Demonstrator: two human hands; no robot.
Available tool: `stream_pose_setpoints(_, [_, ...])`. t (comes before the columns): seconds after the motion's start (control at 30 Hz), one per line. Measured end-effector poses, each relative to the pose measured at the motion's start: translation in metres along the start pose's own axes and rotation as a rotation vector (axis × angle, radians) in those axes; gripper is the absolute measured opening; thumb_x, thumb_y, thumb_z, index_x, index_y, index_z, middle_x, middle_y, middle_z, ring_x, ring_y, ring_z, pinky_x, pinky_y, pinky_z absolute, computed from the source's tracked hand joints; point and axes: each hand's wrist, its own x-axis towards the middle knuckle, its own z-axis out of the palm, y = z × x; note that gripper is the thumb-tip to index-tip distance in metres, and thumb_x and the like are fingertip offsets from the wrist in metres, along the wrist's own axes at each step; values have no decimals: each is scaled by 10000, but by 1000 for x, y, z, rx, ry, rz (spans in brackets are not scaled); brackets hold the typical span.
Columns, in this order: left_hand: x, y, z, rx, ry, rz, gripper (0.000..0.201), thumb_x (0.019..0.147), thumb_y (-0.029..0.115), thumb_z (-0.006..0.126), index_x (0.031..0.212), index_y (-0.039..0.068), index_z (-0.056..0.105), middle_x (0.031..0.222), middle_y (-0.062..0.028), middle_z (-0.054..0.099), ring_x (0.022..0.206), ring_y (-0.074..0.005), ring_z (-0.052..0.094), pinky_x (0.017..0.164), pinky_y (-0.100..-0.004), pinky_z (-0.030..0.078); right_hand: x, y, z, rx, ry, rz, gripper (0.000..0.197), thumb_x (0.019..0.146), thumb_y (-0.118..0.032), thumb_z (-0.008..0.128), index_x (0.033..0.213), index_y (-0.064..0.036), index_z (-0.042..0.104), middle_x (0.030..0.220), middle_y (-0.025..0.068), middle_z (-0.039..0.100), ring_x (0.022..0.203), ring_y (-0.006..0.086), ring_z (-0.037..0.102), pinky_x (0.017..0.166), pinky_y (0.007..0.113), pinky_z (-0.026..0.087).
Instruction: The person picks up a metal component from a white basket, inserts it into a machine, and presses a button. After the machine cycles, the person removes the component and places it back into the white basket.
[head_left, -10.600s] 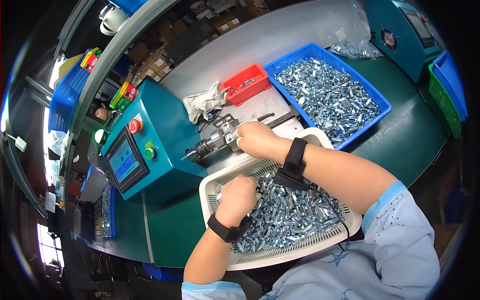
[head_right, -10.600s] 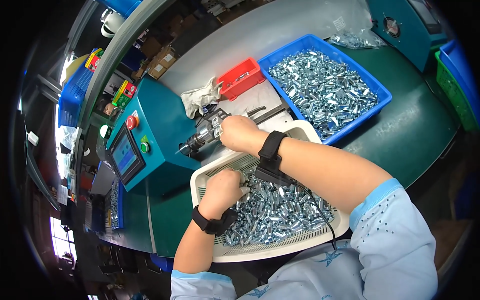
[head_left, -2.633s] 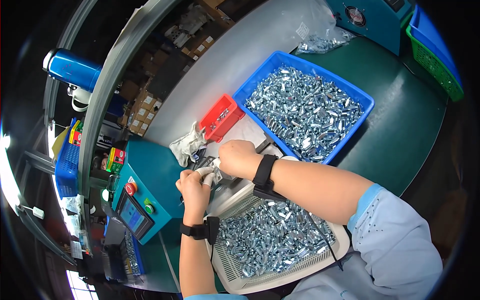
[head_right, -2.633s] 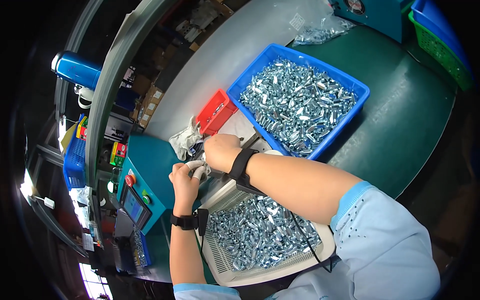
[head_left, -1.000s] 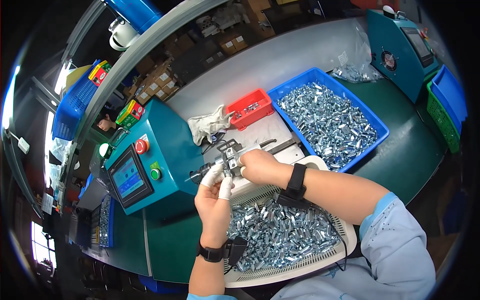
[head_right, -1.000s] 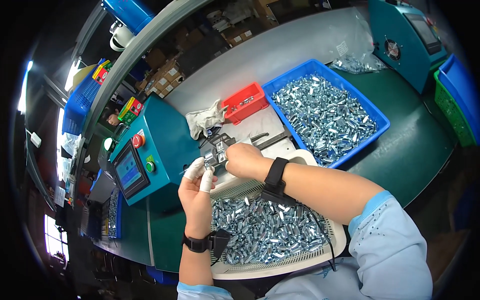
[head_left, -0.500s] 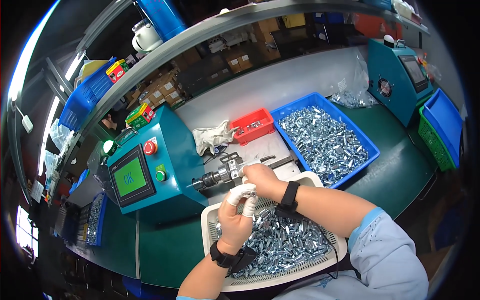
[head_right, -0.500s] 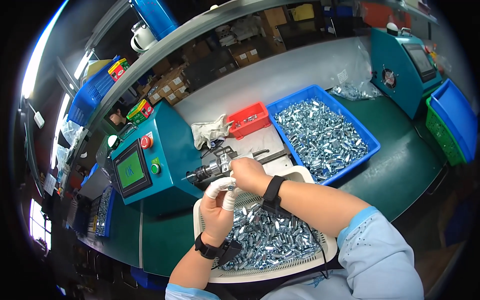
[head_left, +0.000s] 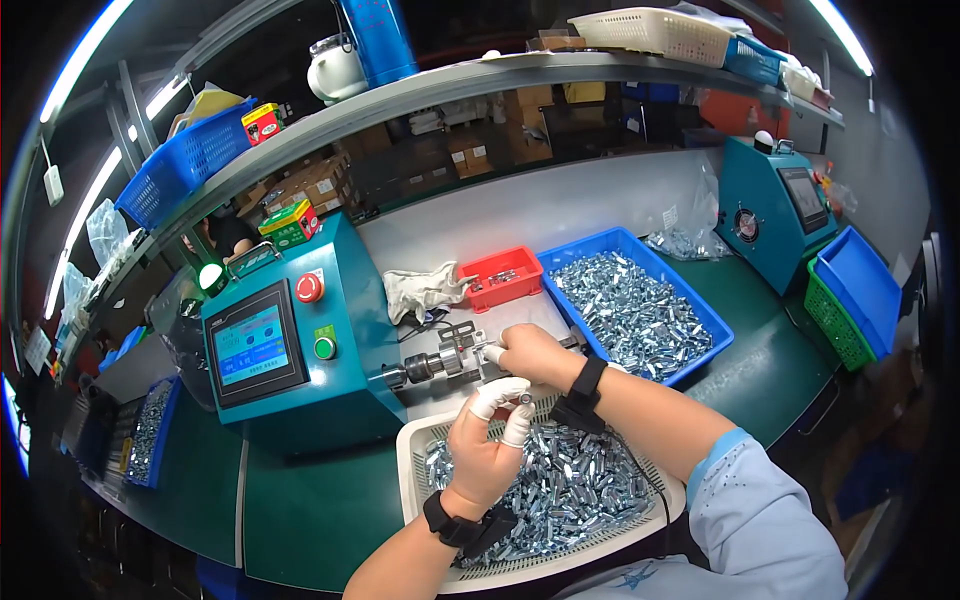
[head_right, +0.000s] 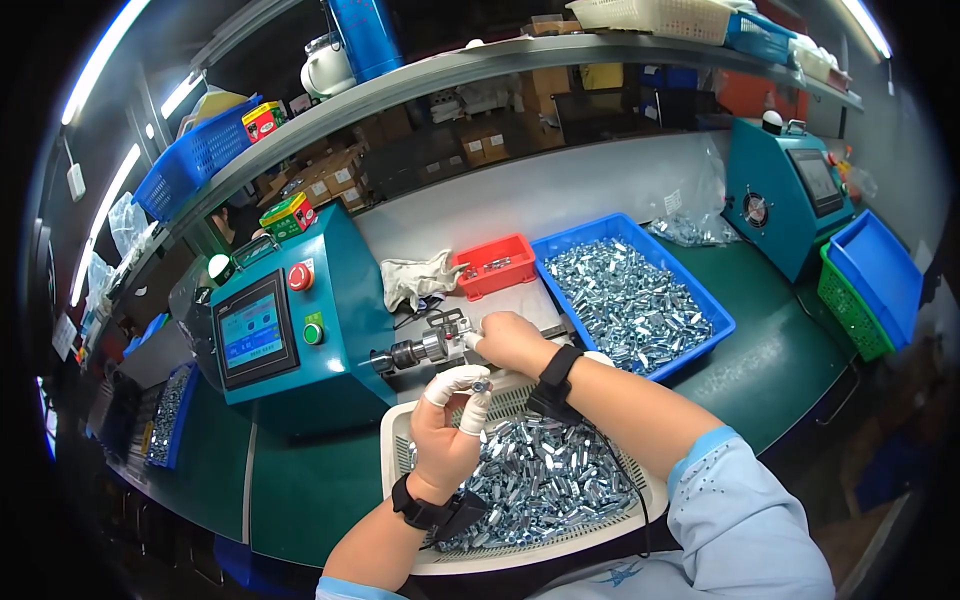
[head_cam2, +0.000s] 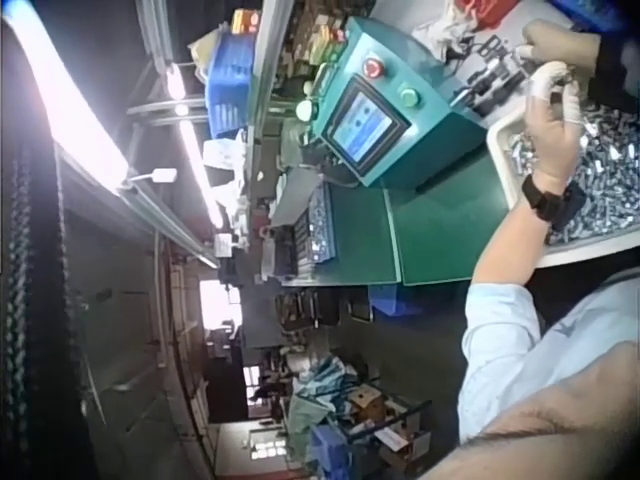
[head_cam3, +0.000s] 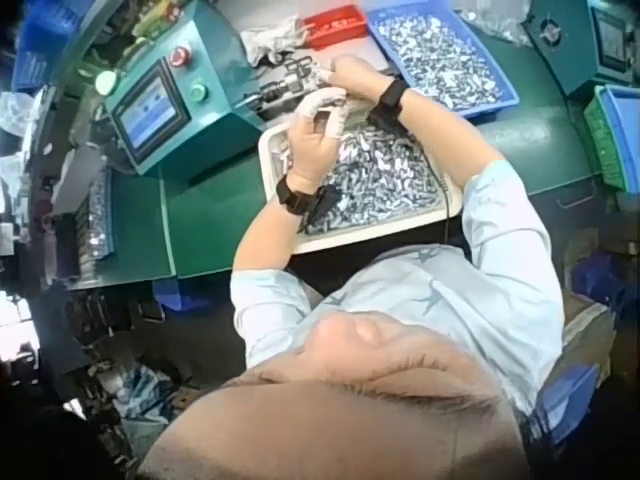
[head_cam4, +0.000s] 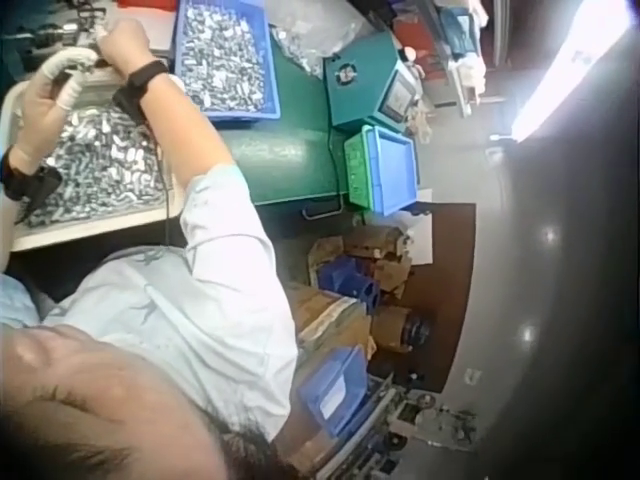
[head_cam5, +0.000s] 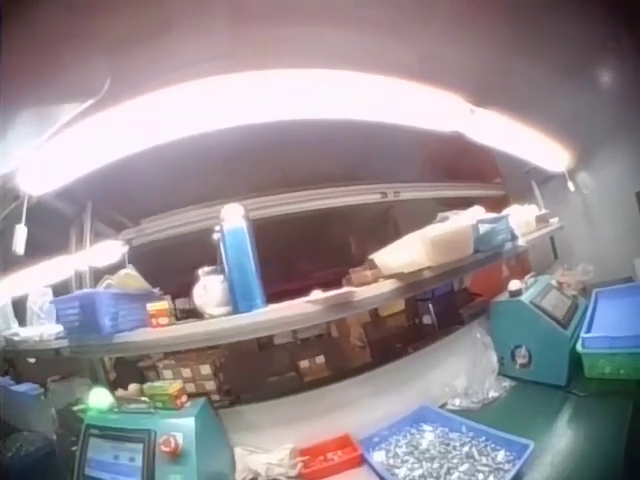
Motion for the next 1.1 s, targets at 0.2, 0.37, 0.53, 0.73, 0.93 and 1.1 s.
stream_pose_setpoints(0.2, [1,8,-3,-4,11,50,197,821,42,602,1010,0,563,928,-65,599,823,-113,584,718,-236,469,8,-29,-11,-299,-40,7,389,756,-397,575,788,-20,665,795,181,640,776,312,627,699,398,490])
stream_pose_setpoints(0.37, [-1,8,0,-1,3,93,197,810,42,613,999,6,569,906,-63,600,791,-115,584,699,-235,467,12,-38,-7,-446,-3,-21,329,716,-363,604,788,-50,679,800,153,652,789,280,639,689,366,503])
stream_pose_setpoints(0.53, [-2,8,0,16,-5,95,193,803,44,621,987,10,574,889,-61,600,774,-116,580,686,-232,466,12,-50,-13,-464,31,24,268,687,-298,610,812,-74,686,828,120,662,812,256,645,702,357,509])
stream_pose_setpoints(0.73, [-1,9,2,3,6,94,183,809,50,615,982,10,575,894,-61,601,771,-115,579,682,-232,467,26,19,-71,-659,87,306,288,681,-292,587,840,-75,686,886,139,655,849,270,636,712,359,507])
stream_pose_setpoints(0.93, [-3,7,-2,21,0,78,182,812,47,609,986,11,575,898,-61,602,775,-112,578,688,-232,467,-3,72,-105,-792,53,481,268,690,-277,596,849,-82,689,880,132,657,843,265,639,701,356,507])
stream_pose_setpoints(1.1, [-1,1,-2,80,-17,78,179,814,39,601,989,13,575,902,-60,601,770,-107,574,681,-225,462,-2,38,-98,-618,215,308,293,738,-326,597,832,-60,676,844,138,653,809,281,637,680,381,506])
